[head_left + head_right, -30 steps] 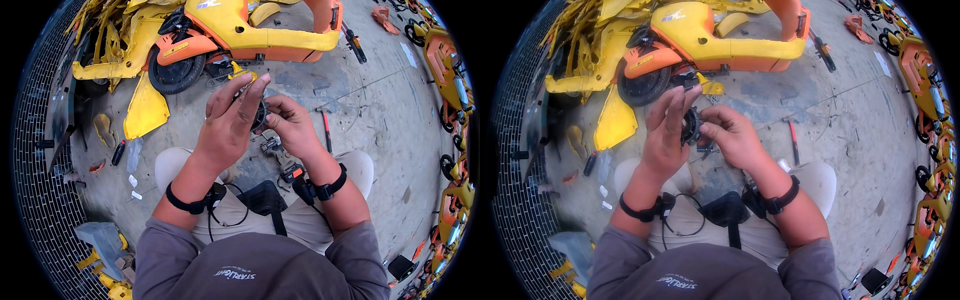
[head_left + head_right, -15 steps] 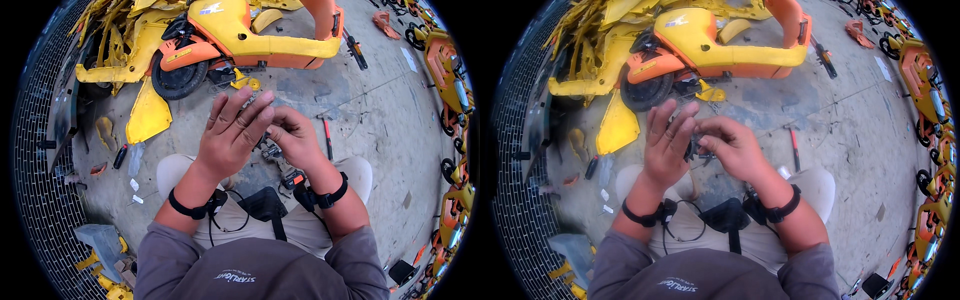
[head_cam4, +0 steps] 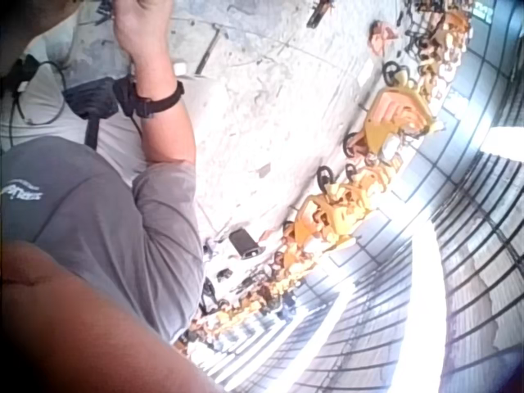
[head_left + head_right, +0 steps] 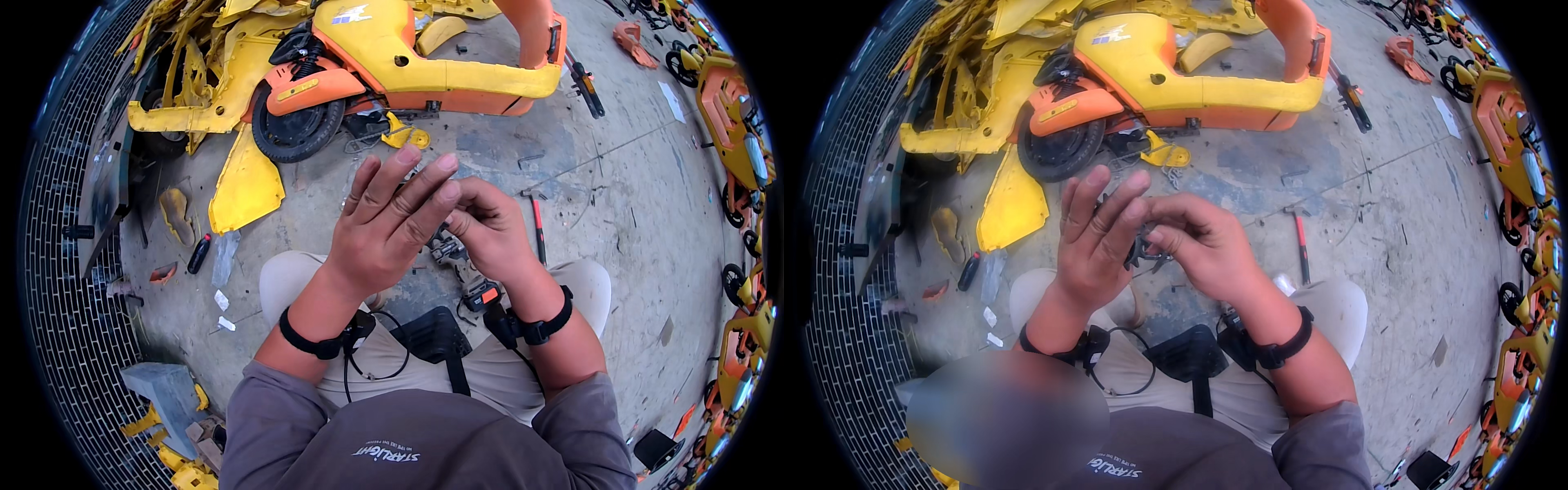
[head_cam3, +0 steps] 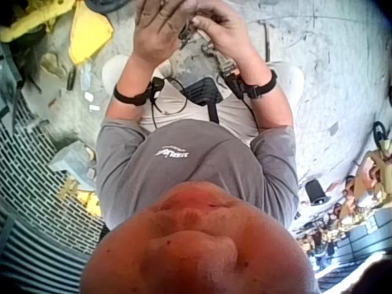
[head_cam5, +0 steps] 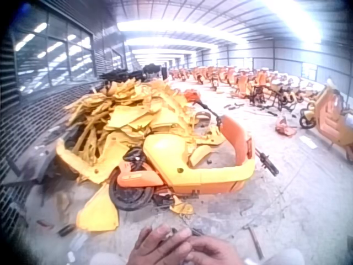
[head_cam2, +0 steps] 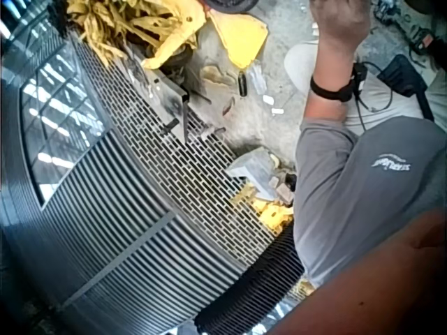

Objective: The person removes a bearing from a sprocket using pliers and hands, then fits a new bearing into the sprocket center by hand.

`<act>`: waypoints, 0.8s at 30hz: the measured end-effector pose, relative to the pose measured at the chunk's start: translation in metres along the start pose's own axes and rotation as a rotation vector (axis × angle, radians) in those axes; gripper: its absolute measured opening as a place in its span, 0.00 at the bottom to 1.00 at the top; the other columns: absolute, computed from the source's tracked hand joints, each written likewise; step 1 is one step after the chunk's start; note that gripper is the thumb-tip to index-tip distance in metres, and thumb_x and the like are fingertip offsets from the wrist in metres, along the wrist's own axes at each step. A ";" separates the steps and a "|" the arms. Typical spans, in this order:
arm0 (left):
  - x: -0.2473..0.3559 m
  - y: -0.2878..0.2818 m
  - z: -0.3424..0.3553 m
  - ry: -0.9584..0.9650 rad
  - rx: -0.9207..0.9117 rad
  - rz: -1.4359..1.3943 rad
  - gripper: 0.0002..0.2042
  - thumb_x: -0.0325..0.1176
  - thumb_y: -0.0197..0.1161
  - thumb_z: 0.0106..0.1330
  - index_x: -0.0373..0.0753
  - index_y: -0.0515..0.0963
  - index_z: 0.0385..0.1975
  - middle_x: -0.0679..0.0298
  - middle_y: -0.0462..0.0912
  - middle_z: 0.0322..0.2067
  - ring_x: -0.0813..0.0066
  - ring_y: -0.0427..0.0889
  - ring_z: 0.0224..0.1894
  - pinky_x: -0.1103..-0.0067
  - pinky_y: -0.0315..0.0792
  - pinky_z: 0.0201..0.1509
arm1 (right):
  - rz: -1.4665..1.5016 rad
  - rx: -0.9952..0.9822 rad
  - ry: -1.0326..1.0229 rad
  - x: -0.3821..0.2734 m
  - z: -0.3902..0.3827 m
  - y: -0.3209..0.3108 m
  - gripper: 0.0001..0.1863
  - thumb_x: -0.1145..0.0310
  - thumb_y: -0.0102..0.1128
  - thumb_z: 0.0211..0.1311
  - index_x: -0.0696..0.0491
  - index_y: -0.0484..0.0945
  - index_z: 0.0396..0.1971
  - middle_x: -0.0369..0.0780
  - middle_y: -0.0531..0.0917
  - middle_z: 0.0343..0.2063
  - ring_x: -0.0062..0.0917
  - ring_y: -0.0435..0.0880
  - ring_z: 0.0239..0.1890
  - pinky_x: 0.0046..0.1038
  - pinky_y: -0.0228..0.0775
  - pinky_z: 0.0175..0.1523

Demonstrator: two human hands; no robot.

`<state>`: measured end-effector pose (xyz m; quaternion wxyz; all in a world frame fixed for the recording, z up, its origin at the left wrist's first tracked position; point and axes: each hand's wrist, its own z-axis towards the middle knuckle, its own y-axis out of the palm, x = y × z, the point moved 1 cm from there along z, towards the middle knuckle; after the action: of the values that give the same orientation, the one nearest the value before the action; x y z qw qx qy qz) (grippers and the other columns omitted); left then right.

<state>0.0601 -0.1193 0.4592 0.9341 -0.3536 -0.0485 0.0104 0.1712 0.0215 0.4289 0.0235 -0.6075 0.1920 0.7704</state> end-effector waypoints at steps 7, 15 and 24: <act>0.001 -0.002 0.000 -0.010 -0.013 0.025 0.24 0.30 0.58 0.67 0.47 0.72 0.65 0.67 0.76 0.65 0.62 0.68 0.70 0.64 0.50 0.78 | -0.048 -0.013 -0.021 -0.005 0.000 0.002 0.12 0.78 0.60 0.68 0.60 0.78 0.50 0.40 0.84 0.45 0.20 0.84 0.39 0.24 0.79 0.45; -0.005 0.004 -0.018 0.074 0.241 -0.189 0.28 0.25 0.62 0.64 0.50 0.70 0.66 0.63 0.68 0.68 0.50 0.58 0.74 0.56 0.48 0.77 | -0.396 -0.024 -0.350 -0.025 -0.005 0.012 0.13 0.79 0.67 0.56 0.58 0.81 0.42 0.43 0.85 0.38 0.32 0.86 0.35 0.28 0.78 0.41; 0.010 0.032 -0.046 0.216 0.595 -0.406 0.42 0.16 0.57 0.65 0.66 0.54 0.74 0.76 0.51 0.77 0.54 0.48 0.78 0.50 0.45 0.77 | -0.683 -0.101 -0.701 -0.066 -0.017 0.042 0.16 0.79 0.70 0.44 0.56 0.84 0.38 0.39 0.83 0.29 0.31 0.80 0.25 0.29 0.70 0.27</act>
<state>0.0749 -0.1255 0.4044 0.9787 -0.0488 -0.0138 -0.1988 0.1926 -0.0098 0.4992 0.3087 -0.3401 -0.0752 0.8851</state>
